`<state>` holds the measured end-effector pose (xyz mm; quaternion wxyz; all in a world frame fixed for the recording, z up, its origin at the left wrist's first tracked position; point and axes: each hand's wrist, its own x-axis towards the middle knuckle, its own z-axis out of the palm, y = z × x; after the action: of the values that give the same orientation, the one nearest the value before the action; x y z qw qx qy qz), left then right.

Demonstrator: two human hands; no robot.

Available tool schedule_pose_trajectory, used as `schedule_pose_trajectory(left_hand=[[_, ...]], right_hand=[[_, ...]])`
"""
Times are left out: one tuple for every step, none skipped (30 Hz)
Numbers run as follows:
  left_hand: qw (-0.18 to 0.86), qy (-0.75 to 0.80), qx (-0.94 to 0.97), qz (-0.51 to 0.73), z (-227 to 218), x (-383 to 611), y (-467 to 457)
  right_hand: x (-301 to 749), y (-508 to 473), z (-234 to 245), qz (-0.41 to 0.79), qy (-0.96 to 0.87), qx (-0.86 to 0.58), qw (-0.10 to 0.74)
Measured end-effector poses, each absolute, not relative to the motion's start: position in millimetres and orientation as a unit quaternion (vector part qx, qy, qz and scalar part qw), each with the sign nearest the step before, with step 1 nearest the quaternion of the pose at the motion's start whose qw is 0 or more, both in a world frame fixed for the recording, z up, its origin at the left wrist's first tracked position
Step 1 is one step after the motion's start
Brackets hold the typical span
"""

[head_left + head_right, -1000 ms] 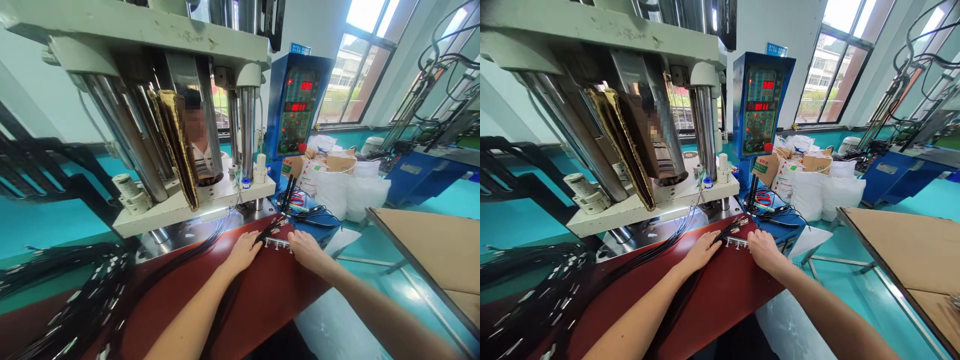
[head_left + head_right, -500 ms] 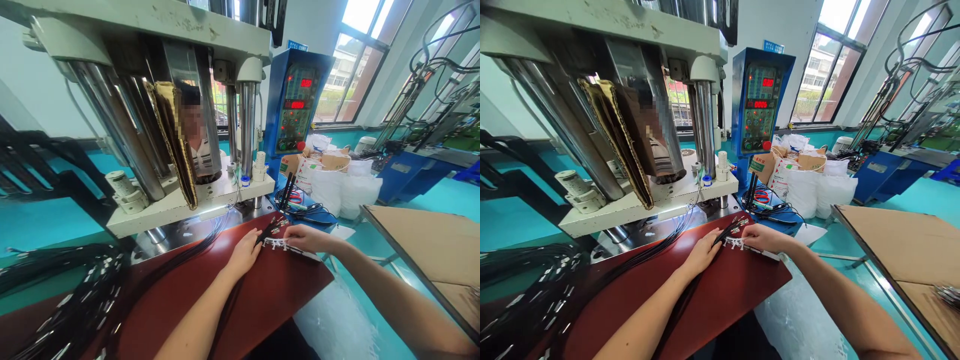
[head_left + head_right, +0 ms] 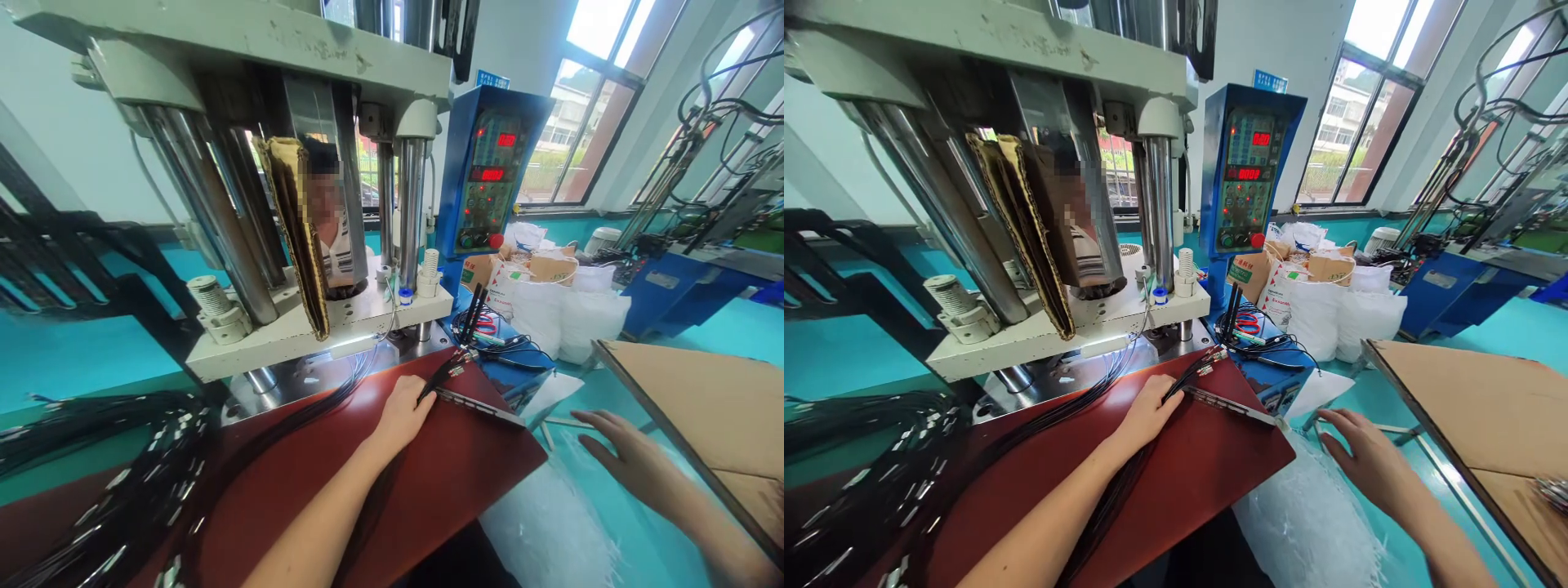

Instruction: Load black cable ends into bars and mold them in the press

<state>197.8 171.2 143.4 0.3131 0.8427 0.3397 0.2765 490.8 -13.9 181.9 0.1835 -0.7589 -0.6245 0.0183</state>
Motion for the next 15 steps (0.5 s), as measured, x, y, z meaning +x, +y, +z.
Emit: schedule_pose_trajectory(left_hand=[[0.346, 0.343, 0.833, 0.261, 151, 198, 165], [0.394, 0.341, 0.819, 0.24, 158, 197, 158], [0.45, 0.335, 0.799, 0.216, 165, 197, 150], [0.507, 0.328, 0.773, 0.194, 171, 196, 141], [0.558, 0.324, 0.744, 0.177, 176, 194, 132], [0.598, 0.323, 0.715, 0.163, 179, 192, 123], [0.627, 0.327, 0.691, 0.15, 181, 190, 115], [0.647, 0.333, 0.672, 0.139, 181, 188, 107], [0.658, 0.342, 0.658, 0.131, 180, 185, 100], [0.661, 0.355, 0.649, 0.128, 177, 181, 95], [0.659, 0.372, 0.641, 0.129, 175, 178, 91], [0.654, 0.391, 0.634, 0.133, 172, 175, 89], [0.649, 0.409, 0.627, 0.141, 170, 173, 88], [0.646, 0.422, 0.618, 0.151, 168, 171, 89], [0.647, 0.431, 0.609, 0.159, 166, 170, 90]], right_hand=[[482, -8, 180, 0.034, -0.626, -0.745, 0.23], [471, 0, 180, 0.057, -0.628, -0.722, 0.284], [457, 10, 183, 0.083, -0.634, -0.687, 0.345], [442, 20, 187, 0.119, -0.639, -0.647, 0.4], [428, 32, 192, 0.159, -0.643, -0.603, 0.443], [414, 43, 196, 0.203, -0.648, -0.564, 0.47], [401, 54, 200, 0.243, -0.65, -0.533, 0.484], [390, 64, 202, 0.278, -0.651, -0.51, 0.488], [380, 73, 203, 0.305, -0.651, -0.493, 0.491], [370, 80, 203, 0.332, -0.65, -0.48, 0.487], [362, 85, 202, 0.358, -0.651, -0.469, 0.477], [354, 88, 201, 0.382, -0.653, -0.459, 0.466], [347, 90, 199, 0.403, -0.657, -0.451, 0.45], [341, 90, 198, 0.415, -0.664, -0.447, 0.433], [336, 89, 197, 0.416, -0.674, -0.447, 0.416]])
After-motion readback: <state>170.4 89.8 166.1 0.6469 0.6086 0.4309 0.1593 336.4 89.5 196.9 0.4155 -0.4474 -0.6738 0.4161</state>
